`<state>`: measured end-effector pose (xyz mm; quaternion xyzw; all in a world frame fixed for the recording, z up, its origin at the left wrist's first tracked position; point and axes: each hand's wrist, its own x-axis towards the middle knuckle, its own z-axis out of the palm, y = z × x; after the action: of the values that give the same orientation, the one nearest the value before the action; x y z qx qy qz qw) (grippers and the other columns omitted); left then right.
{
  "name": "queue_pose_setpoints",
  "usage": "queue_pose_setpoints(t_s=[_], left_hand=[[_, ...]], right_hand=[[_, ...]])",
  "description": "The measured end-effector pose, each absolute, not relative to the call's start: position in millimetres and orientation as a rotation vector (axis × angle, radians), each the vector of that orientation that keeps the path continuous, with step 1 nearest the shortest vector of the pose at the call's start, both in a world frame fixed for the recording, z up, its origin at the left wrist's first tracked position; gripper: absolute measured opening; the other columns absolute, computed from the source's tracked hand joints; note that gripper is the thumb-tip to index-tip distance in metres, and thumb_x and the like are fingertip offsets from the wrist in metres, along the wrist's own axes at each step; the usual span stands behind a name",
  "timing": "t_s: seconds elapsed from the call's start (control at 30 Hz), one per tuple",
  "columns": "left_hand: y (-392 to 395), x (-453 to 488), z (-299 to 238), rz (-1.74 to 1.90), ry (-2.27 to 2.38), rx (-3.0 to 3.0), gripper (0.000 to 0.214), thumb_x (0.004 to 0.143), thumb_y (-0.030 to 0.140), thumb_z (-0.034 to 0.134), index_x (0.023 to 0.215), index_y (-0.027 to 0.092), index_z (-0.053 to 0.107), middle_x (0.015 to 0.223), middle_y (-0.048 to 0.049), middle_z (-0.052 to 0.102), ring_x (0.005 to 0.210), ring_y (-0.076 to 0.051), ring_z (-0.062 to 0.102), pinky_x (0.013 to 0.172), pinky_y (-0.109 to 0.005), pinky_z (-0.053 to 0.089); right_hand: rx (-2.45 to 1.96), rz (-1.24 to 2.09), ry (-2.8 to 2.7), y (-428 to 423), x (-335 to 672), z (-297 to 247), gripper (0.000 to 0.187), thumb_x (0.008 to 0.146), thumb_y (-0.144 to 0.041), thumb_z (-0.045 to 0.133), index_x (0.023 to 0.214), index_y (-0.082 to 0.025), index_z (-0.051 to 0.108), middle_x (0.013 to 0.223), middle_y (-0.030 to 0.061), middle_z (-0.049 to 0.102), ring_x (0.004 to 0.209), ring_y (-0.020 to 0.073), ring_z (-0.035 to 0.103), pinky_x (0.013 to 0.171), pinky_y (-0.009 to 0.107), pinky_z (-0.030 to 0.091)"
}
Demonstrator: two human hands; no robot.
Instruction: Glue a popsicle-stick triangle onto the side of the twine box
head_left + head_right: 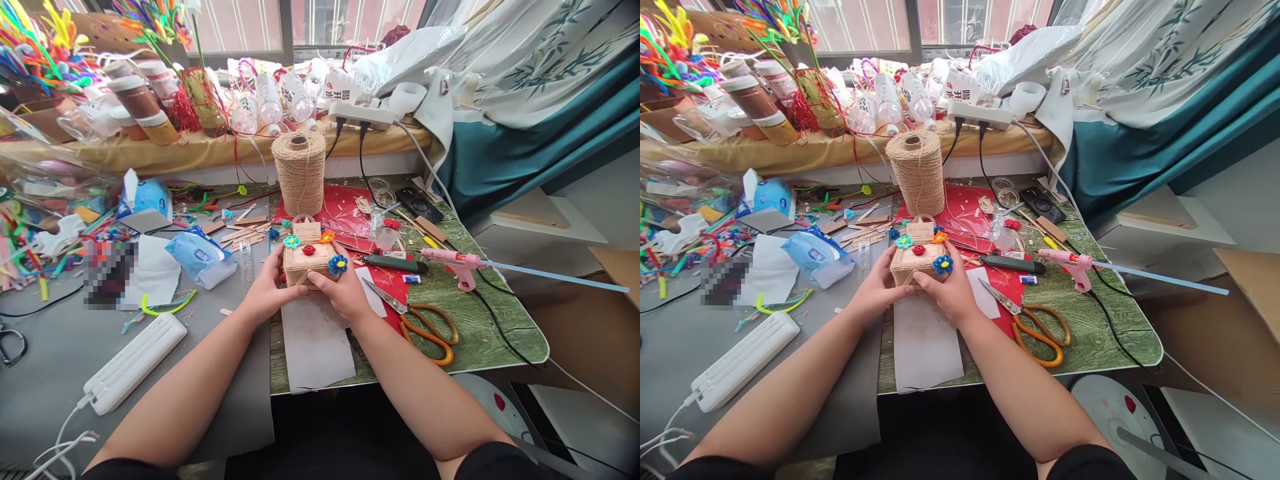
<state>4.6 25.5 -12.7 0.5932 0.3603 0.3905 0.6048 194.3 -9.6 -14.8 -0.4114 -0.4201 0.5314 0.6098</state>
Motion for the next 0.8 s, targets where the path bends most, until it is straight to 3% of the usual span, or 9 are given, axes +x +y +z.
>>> queue_pose_setpoints(t_s=[0.23, 0.5, 0.67, 0.8], left_hand=[[24.6, 11.0, -15.1, 0.949, 0.898, 1.242, 0.115, 0.073, 0.037, 0.091, 0.165, 0.03, 0.022, 0.166, -0.0137, 0.04, 0.149, -0.039, 0.044, 0.122, -0.059, 0.041], [32.0, 9.2, -16.7, 1.062, 0.94, 1.291, 0.105, 0.073, 0.033, 0.091, 0.16, 0.027, 0.033, 0.163, -0.0141, 0.043, 0.148, -0.035, 0.046, 0.125, -0.055, 0.037], [31.9, 10.1, -16.4, 1.051, 0.953, 1.257, 0.106, 0.073, 0.033, 0.091, 0.16, 0.027, 0.03, 0.163, -0.0145, 0.043, 0.147, -0.035, 0.047, 0.124, -0.056, 0.038], [31.0, 10.9, -10.3, 1.049, 0.926, 1.236, 0.095, 0.075, 0.035, 0.089, 0.156, 0.025, 0.039, 0.158, -0.0144, 0.051, 0.145, -0.036, 0.05, 0.121, -0.055, 0.042]], right_hand=[[-1.027, 1.21, -0.96, -7.8, 194.8, -20.0, 0.092, 0.078, -0.045, 0.087, 0.155, -0.03, 0.04, 0.152, 0.0087, 0.057, 0.137, 0.03, 0.059, 0.119, 0.051, 0.046], [-1.115, 1.079, -1.095, -6.8, 192.1, -18.9, 0.058, 0.083, -0.04, 0.081, 0.134, -0.024, 0.059, 0.135, 0.0109, 0.068, 0.12, 0.0284, 0.067, 0.109, 0.049, 0.054], [-1.154, 1.045, -1.094, -6.5, 193.3, -23.2, 0.056, 0.082, -0.041, 0.081, 0.132, -0.025, 0.06, 0.135, 0.0099, 0.067, 0.125, 0.0283, 0.064, 0.11, 0.05, 0.052], [-1.143, 1.053, -1.078, -7.6, 194.2, -22.6, 0.062, 0.081, -0.047, 0.082, 0.135, -0.026, 0.059, 0.14, 0.0105, 0.065, 0.126, 0.0288, 0.064, 0.111, 0.052, 0.052]])
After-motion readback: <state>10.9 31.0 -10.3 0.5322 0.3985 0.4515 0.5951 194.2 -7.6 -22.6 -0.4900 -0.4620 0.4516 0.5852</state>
